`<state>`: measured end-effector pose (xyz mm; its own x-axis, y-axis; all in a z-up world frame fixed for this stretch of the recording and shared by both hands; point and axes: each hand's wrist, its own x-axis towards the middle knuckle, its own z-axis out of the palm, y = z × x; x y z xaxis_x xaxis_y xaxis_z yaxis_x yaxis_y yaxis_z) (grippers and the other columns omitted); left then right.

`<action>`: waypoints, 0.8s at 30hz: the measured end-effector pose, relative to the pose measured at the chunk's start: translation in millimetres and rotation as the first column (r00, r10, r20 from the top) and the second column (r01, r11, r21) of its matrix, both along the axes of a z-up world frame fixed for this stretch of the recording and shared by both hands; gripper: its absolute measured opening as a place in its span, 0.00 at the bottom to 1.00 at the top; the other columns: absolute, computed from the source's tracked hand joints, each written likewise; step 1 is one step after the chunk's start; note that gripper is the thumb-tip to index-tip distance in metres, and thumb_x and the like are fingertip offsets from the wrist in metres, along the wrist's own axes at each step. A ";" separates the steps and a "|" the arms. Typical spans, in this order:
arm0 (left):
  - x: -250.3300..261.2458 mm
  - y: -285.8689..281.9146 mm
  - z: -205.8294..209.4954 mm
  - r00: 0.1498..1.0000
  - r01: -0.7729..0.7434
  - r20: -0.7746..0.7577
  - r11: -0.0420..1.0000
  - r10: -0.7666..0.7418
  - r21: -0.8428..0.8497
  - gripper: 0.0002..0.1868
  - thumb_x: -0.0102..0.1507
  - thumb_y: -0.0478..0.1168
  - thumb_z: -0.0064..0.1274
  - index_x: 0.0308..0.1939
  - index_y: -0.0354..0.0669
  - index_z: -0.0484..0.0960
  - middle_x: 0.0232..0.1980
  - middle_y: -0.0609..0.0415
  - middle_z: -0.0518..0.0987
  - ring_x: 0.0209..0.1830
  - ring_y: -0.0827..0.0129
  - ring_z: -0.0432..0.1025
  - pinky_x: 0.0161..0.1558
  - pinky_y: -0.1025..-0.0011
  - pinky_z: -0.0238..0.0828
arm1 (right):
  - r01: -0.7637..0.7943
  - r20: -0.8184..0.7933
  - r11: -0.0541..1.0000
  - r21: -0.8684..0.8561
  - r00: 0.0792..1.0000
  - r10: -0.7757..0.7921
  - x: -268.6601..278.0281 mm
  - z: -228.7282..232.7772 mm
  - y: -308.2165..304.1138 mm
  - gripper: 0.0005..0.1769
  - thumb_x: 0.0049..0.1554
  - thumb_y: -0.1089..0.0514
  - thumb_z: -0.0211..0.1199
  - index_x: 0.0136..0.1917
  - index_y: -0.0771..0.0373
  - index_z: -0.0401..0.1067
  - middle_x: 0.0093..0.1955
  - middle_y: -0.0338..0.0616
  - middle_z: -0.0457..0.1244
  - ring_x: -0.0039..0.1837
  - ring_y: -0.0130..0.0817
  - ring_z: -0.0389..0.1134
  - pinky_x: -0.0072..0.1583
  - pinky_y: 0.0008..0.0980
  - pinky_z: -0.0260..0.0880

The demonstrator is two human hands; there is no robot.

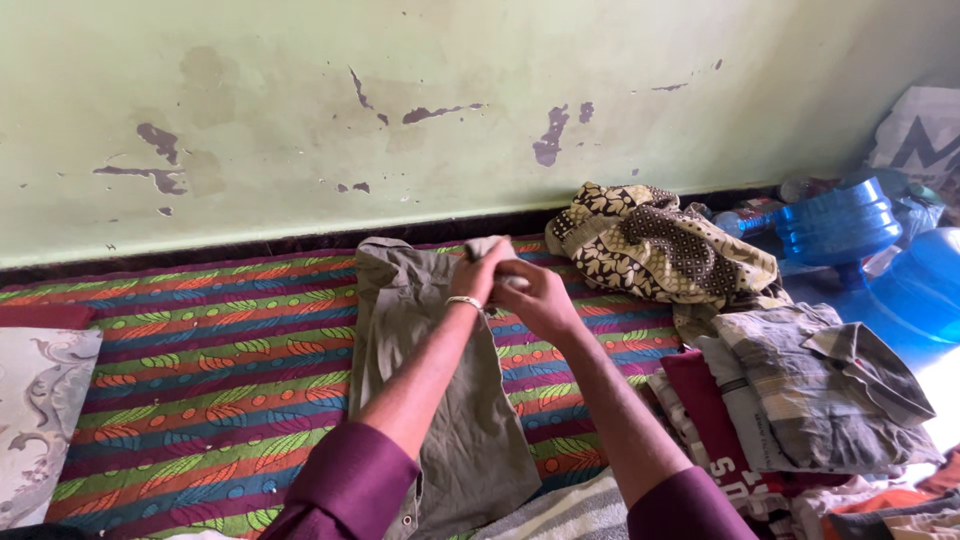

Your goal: The person buttons a shirt, smooths it out, and folds it on a bed before placing it onto a stack of folded clothes.

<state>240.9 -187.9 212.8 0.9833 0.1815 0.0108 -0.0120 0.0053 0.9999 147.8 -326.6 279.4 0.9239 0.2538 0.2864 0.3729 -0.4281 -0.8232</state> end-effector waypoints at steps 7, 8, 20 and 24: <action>51.3 80.8 -33.6 0.899 -0.420 0.200 0.896 0.389 0.146 0.34 0.59 0.61 0.57 0.54 0.34 0.77 0.51 0.36 0.83 0.51 0.46 0.78 0.51 0.56 0.75 | 0.294 -0.375 0.946 -0.137 0.868 -0.324 10.0 -127.7 -29.4 0.18 0.58 0.45 0.64 0.52 0.60 0.81 0.48 0.46 0.73 0.45 0.31 0.73 0.49 0.33 0.79; 52.8 93.7 -24.5 0.926 -0.366 0.176 0.909 0.334 0.199 0.32 0.61 0.63 0.52 0.52 0.36 0.79 0.49 0.36 0.83 0.51 0.44 0.78 0.51 0.55 0.74 | 0.199 -0.389 0.939 -0.282 0.871 -0.301 8.1 -154.3 -32.0 0.21 0.53 0.43 0.68 0.53 0.59 0.80 0.47 0.46 0.73 0.44 0.34 0.73 0.49 0.35 0.78; 45.8 198.5 57.8 0.942 -0.333 0.035 0.943 0.333 -0.006 0.41 0.68 0.73 0.43 0.34 0.32 0.80 0.24 0.51 0.71 0.22 0.64 0.68 0.22 0.62 0.60 | 0.037 -0.304 0.928 -0.370 0.939 -0.158 -36.8 -241.1 -0.6 0.43 0.42 0.55 0.76 0.69 0.63 0.66 0.55 0.56 0.69 0.59 0.47 0.72 0.58 0.42 0.74; 28.3 229.1 80.9 0.937 -0.342 0.013 0.921 0.350 -0.189 0.40 0.68 0.73 0.44 0.49 0.35 0.82 0.30 0.56 0.62 0.26 0.67 0.56 0.24 0.62 0.51 | -0.043 -0.327 0.934 -0.355 0.941 -0.081 -39.7 -200.8 41.0 0.45 0.44 0.57 0.68 0.75 0.56 0.61 0.51 0.57 0.72 0.55 0.47 0.74 0.57 0.42 0.73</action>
<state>269.2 41.3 293.6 0.8581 0.5134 -0.0105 -0.0916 0.1732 0.9806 108.1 -285.7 78.6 0.9548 0.2615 -0.1414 0.0940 -0.7168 -0.6910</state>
